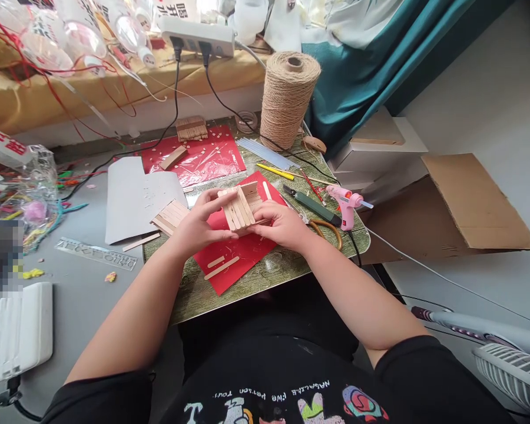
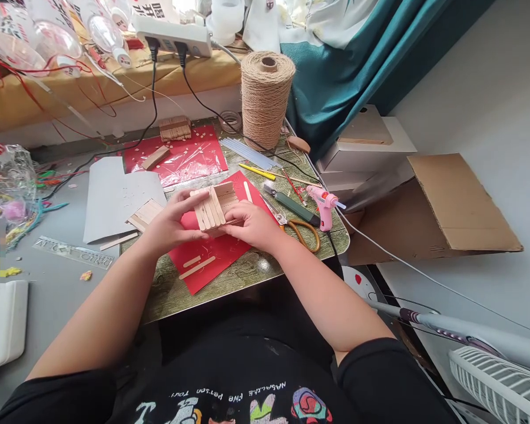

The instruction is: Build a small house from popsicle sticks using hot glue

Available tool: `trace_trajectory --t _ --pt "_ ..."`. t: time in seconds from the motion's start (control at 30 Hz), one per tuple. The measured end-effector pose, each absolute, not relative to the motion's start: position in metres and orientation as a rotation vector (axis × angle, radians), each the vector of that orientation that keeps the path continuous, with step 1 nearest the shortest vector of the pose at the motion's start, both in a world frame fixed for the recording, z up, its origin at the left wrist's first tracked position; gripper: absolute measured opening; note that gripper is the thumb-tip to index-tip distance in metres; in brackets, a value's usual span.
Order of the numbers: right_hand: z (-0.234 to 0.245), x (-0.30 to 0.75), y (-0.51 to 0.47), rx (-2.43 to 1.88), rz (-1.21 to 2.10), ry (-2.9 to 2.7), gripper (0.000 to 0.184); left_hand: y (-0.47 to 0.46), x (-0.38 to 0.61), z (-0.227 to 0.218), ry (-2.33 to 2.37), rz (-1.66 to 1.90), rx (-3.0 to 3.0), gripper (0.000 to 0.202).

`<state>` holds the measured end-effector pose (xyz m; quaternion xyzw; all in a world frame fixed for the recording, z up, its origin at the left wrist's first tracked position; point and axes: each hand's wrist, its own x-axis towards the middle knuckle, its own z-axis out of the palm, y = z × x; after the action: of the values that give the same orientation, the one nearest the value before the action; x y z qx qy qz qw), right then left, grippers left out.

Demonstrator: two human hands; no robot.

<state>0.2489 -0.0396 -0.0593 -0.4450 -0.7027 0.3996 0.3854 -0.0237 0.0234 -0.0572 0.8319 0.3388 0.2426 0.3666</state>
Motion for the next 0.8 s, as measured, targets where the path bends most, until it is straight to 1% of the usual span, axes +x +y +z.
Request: trace_trajectory --t 0.17,0.33,0.57,0.8 --pt "-0.061 0.249 -0.039 -1.126 1.028 -1.779 0.007 0.021 -0.022 -0.055 0.858 0.631 2.149 0.093" --pt "-0.06 0.251 -0.038 -1.134 1.033 -1.82 0.005 0.017 -0.025 -0.05 0.845 0.561 2.2 0.1" --pt "-0.056 0.251 -0.039 -1.102 1.063 -1.836 0.008 0.014 -0.03 -0.052 0.829 0.576 2.189 0.094" --pt "-0.061 0.249 -0.041 -1.136 1.077 -1.782 0.014 0.012 -0.036 -0.059 0.821 0.644 2.15 0.105"
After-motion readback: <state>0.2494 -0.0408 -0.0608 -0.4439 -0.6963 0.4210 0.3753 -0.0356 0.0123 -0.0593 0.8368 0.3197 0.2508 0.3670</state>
